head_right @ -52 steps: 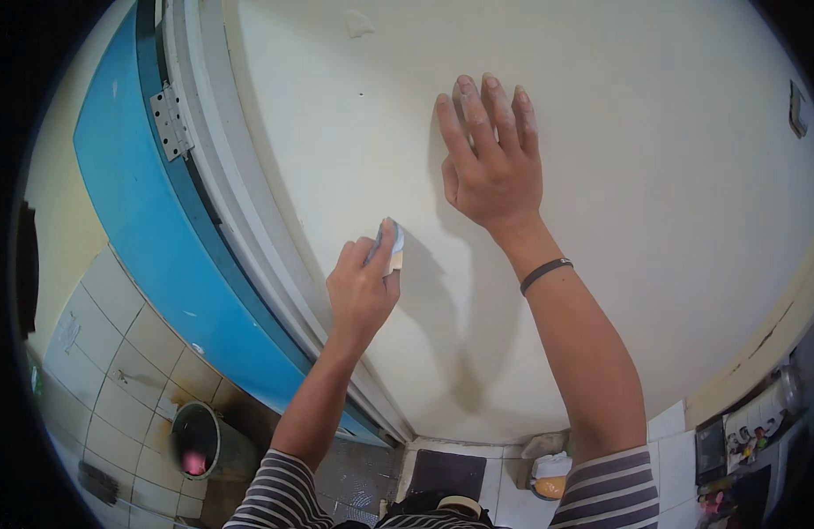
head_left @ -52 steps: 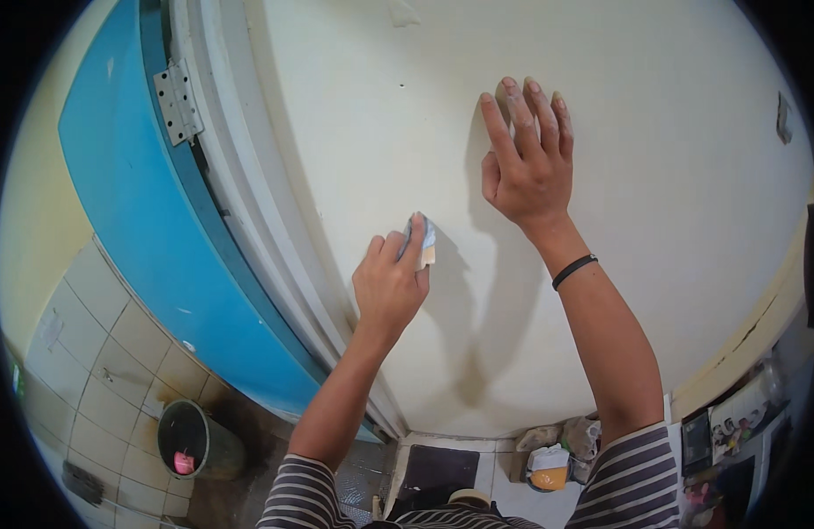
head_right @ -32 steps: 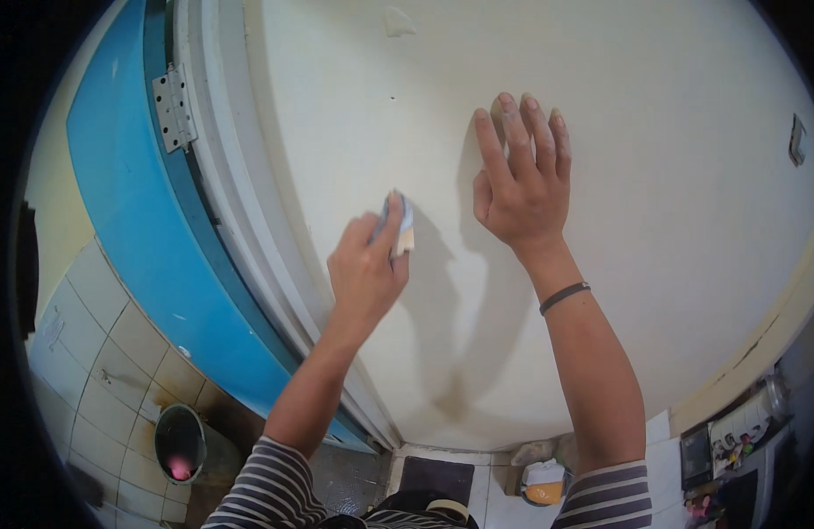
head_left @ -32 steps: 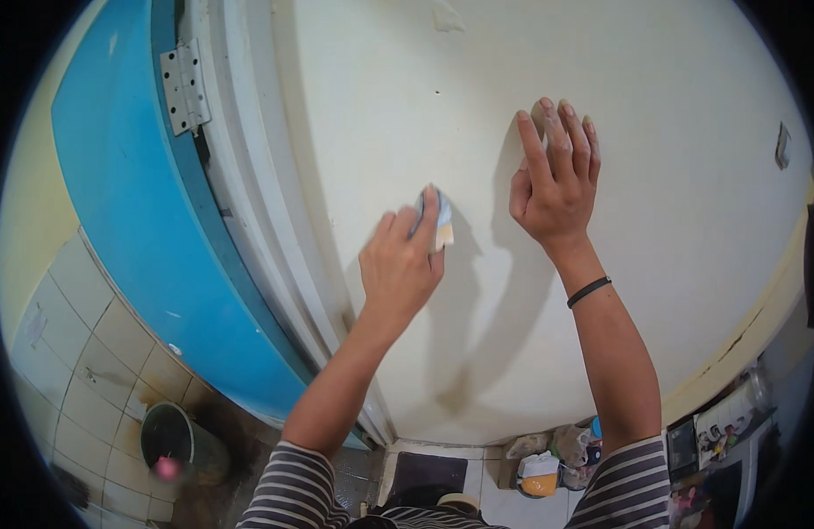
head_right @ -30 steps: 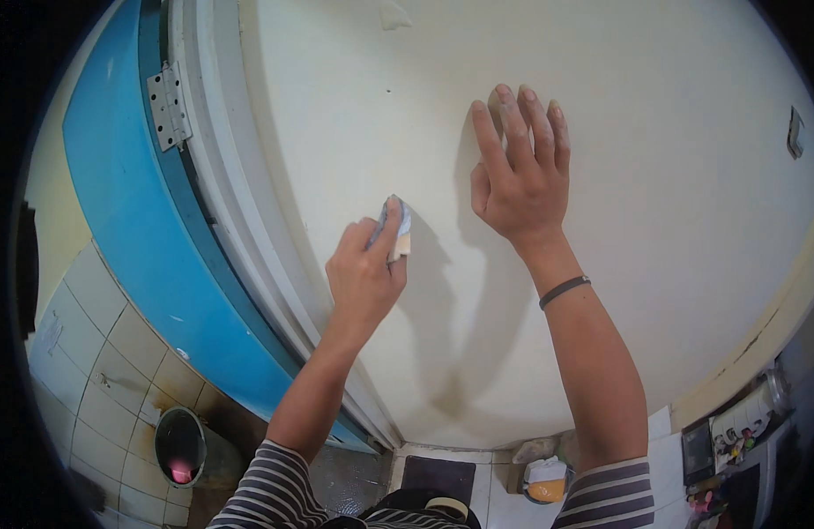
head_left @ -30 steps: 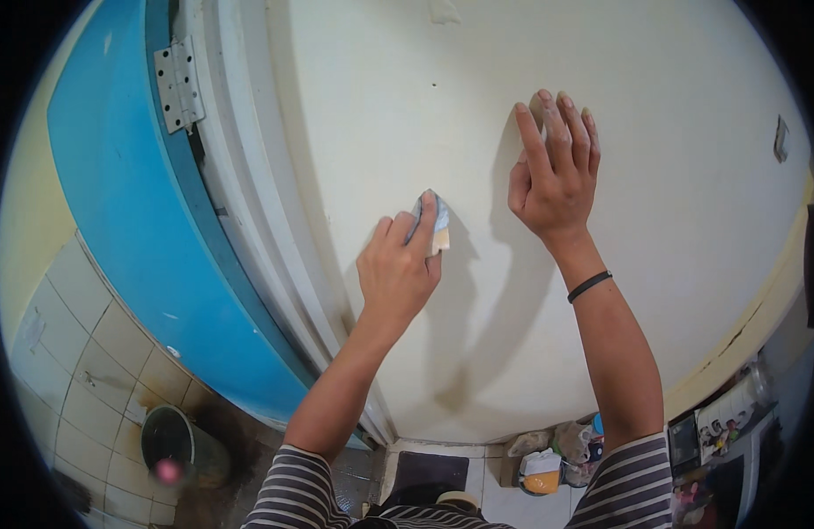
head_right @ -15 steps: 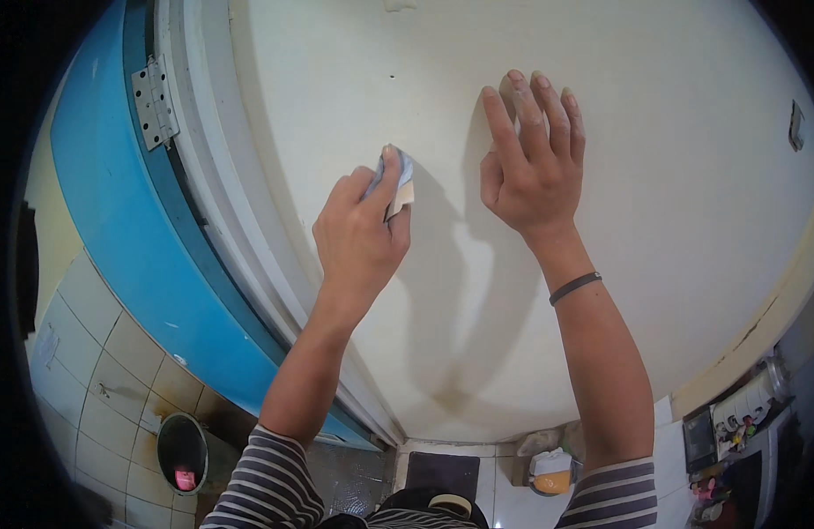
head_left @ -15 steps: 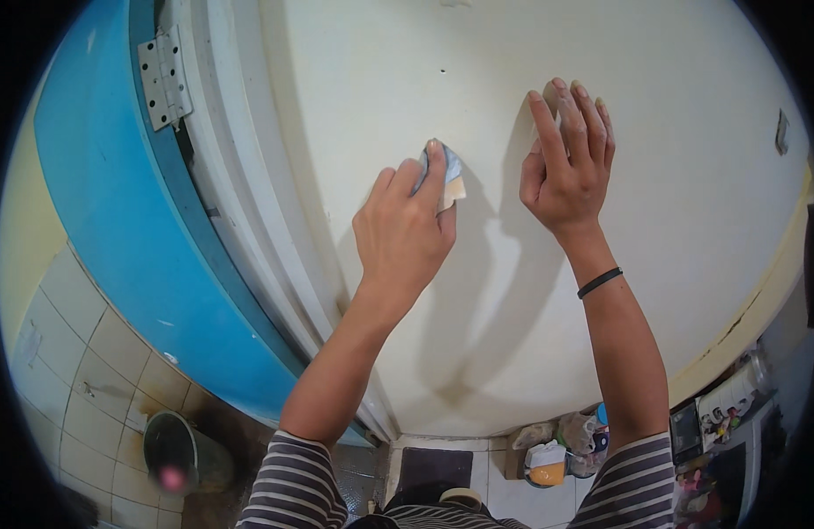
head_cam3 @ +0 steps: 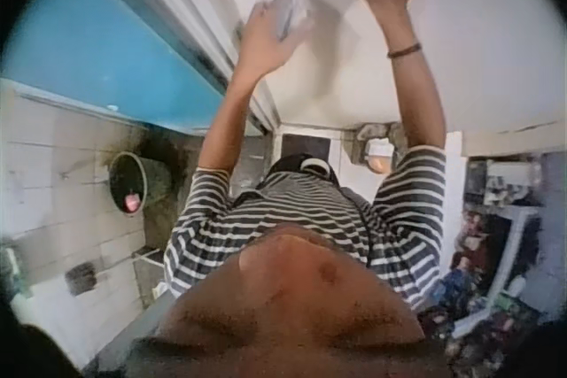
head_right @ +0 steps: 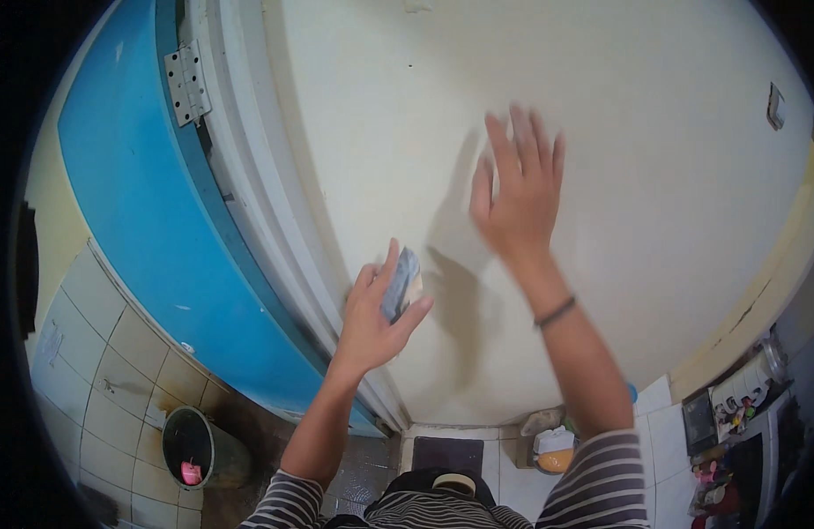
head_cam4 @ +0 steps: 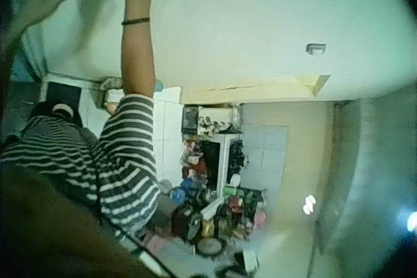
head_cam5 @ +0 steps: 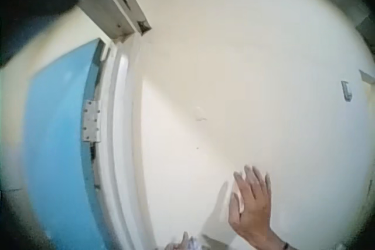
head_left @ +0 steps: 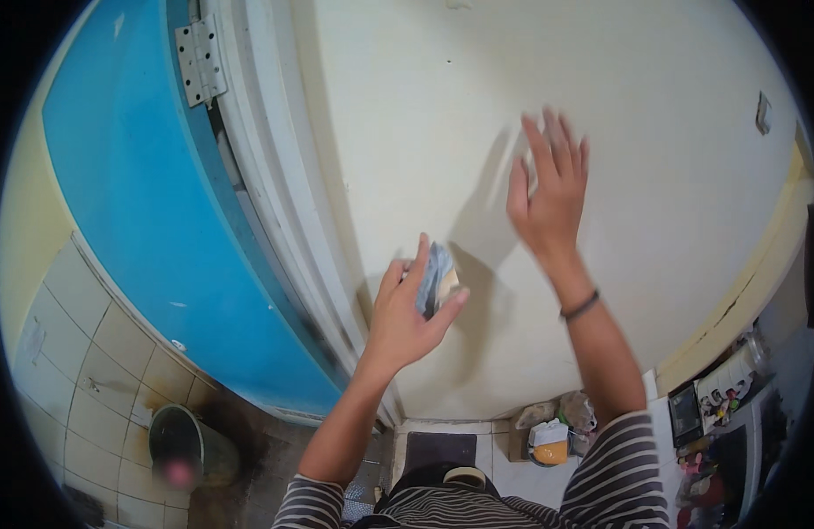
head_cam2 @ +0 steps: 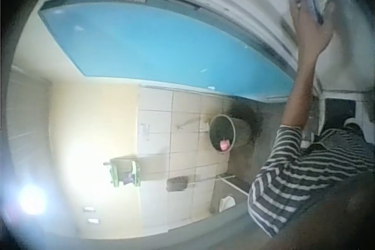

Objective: The person sands down patches on a wall and a door frame using sandpaper.

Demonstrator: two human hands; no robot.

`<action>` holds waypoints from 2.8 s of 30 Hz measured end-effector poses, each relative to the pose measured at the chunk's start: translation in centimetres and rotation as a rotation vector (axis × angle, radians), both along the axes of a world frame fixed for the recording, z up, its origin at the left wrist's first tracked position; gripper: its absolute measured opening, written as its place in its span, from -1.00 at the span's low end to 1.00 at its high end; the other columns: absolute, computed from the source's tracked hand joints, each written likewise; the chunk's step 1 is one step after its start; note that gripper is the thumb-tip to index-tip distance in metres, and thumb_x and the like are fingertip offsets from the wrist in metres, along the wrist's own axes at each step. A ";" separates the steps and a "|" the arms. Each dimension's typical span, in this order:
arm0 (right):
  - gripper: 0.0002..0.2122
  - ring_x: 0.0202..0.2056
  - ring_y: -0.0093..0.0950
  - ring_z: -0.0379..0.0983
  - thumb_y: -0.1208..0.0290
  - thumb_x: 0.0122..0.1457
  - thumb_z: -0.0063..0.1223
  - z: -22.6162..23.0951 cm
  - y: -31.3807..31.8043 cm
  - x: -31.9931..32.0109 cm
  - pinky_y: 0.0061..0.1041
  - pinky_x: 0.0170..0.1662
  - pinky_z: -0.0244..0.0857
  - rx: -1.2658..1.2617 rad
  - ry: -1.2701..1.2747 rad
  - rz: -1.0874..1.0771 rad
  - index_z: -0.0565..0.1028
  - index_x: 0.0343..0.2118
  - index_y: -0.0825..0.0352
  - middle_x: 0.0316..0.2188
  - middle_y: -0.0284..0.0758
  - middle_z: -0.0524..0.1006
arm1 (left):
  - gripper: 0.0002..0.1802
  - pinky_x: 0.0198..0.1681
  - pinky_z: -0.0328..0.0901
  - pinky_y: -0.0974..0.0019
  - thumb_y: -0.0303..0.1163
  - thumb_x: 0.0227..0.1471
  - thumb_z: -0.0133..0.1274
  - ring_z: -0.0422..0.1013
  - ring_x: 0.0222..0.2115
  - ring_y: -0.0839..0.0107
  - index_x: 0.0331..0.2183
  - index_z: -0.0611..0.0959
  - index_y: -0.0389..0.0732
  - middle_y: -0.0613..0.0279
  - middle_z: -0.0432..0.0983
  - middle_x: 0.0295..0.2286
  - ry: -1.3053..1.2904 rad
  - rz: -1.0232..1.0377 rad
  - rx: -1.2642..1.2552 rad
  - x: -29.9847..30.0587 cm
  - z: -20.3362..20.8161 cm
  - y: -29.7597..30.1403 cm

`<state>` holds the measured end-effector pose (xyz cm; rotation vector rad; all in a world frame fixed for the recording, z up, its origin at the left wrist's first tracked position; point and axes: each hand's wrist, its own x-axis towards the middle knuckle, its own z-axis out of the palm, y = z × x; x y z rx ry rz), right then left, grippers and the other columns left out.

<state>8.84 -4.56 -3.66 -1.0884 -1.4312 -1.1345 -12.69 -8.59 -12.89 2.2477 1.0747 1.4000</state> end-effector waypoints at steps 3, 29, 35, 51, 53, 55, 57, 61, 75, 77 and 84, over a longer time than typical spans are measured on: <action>-0.52 0.14 -0.10 0.45 0.44 0.20 0.14 -6.3 -6.5 -4.6 -0.14 0.25 0.22 -0.384 0.420 0.566 0.41 0.20 0.41 0.06 0.03 0.52 | 0.08 0.06 0.25 0.15 -0.26 0.05 0.26 0.38 -0.11 0.07 0.39 -0.03 -0.28 -0.10 0.42 -0.13 -0.094 -0.086 -0.126 -2.1 -2.9 -1.5; -0.51 -0.21 -0.25 0.54 0.36 0.06 0.35 -20.8 -13.3 -9.0 -0.44 -0.10 0.42 -0.787 0.636 0.524 0.56 0.10 0.29 -0.15 -0.06 0.53 | -0.69 -0.26 0.44 0.13 -0.58 -0.06 0.21 0.53 -0.34 -0.15 -0.18 0.70 -0.33 -0.16 0.61 -0.37 -0.242 0.068 -0.182 -0.1 -12.3 -9.6; -0.56 -0.24 -0.63 0.45 0.45 0.18 0.28 -22.7 -12.4 -9.1 -0.60 -0.14 0.36 -0.992 1.033 0.737 0.53 0.15 0.31 -0.15 -0.38 0.49 | -0.53 -0.19 0.44 0.17 -0.54 -0.08 0.26 0.56 -0.25 -0.05 -0.04 0.65 -0.32 -0.14 0.62 -0.22 -0.211 -0.034 -0.221 -0.5 -12.5 -9.4; -0.73 -0.34 -0.55 0.54 0.53 0.23 0.19 -24.1 -14.9 -5.4 -0.57 -0.26 0.45 -1.206 0.963 0.994 0.62 0.00 0.36 -0.28 -0.27 0.54 | -0.58 -0.23 0.41 0.50 -0.38 0.16 0.26 0.50 -0.33 0.62 0.02 0.66 -0.35 0.22 0.67 -0.26 -0.756 -0.247 -0.745 -0.3 -17.3 -8.3; -0.71 -0.35 -0.55 0.53 0.54 0.21 0.22 -24.4 -15.1 -4.8 -0.58 -0.25 0.44 -1.198 0.856 0.967 0.62 0.01 0.35 -0.28 -0.27 0.54 | -0.60 -0.24 0.43 0.49 -0.38 0.13 0.29 0.50 -0.36 0.61 -0.04 0.68 -0.40 0.22 0.68 -0.33 -0.727 -0.224 -0.766 -0.2 -17.4 -8.4; -0.63 -0.36 -0.55 0.52 0.53 0.14 0.31 -25.2 -15.1 -4.5 -0.59 -0.26 0.42 -1.139 0.717 0.956 0.61 0.04 0.34 -0.31 -0.30 0.53 | -0.60 -0.25 0.43 0.48 -0.38 0.12 0.30 0.50 -0.37 0.61 -0.05 0.69 -0.39 0.21 0.69 -0.32 -0.732 -0.231 -0.763 -0.1 -18.0 -8.3; -0.55 -0.14 -0.51 0.44 0.56 0.11 0.31 -27.1 -15.8 -3.6 -0.55 -0.07 0.33 -1.218 0.790 1.023 0.55 0.11 0.35 -0.16 -0.29 0.47 | -0.62 -0.27 0.45 0.47 -0.39 0.11 0.31 0.51 -0.37 0.61 -0.07 0.70 -0.39 0.18 0.70 -0.29 -0.692 -0.248 -0.771 -0.1 -18.6 -8.2; -0.48 0.07 -0.46 0.37 0.60 0.12 0.28 -28.2 -16.5 -3.6 -0.53 0.08 0.27 -1.266 0.814 1.026 0.47 0.20 0.36 -0.04 -0.27 0.40 | -0.64 -0.28 0.44 0.48 -0.39 0.10 0.31 0.51 -0.37 0.61 -0.09 0.71 -0.39 0.19 0.70 -0.28 -0.695 -0.303 -0.805 -0.3 -19.0 -7.9; -0.65 -0.54 -0.65 0.33 0.56 0.06 0.35 -24.7 -14.2 -5.6 -0.60 -0.52 0.19 -1.061 0.681 0.844 0.66 -0.03 0.32 -0.55 -0.39 0.42 | -0.67 -0.17 0.44 0.41 -0.48 0.14 0.25 0.52 -0.29 0.56 -0.06 0.69 -0.39 0.19 0.68 -0.27 -0.627 -0.384 -0.764 -1.6 -15.6 -6.0; -0.64 -0.59 -0.60 0.28 0.59 0.02 0.35 -23.3 -12.6 -6.7 -0.57 -0.56 0.16 -0.979 0.804 0.957 0.68 -0.06 0.28 -0.59 -0.35 0.36 | -0.66 -0.15 0.43 0.41 -0.50 0.13 0.25 0.51 -0.24 0.55 -0.04 0.68 -0.37 0.19 0.67 -0.24 -0.634 -0.403 -0.733 -2.2 -14.1 -4.8; -0.51 -0.62 -0.44 0.22 0.67 -0.06 0.25 -15.1 -5.1 -4.9 -0.46 -0.60 0.14 -0.410 -0.020 0.559 0.63 0.01 0.19 -0.57 -0.35 0.25 | -0.44 -0.08 0.37 0.25 -0.53 -0.16 0.37 0.45 -0.18 0.20 -0.01 0.69 -0.21 0.12 0.53 -0.19 -0.318 0.374 0.347 -7.5 -5.9 2.3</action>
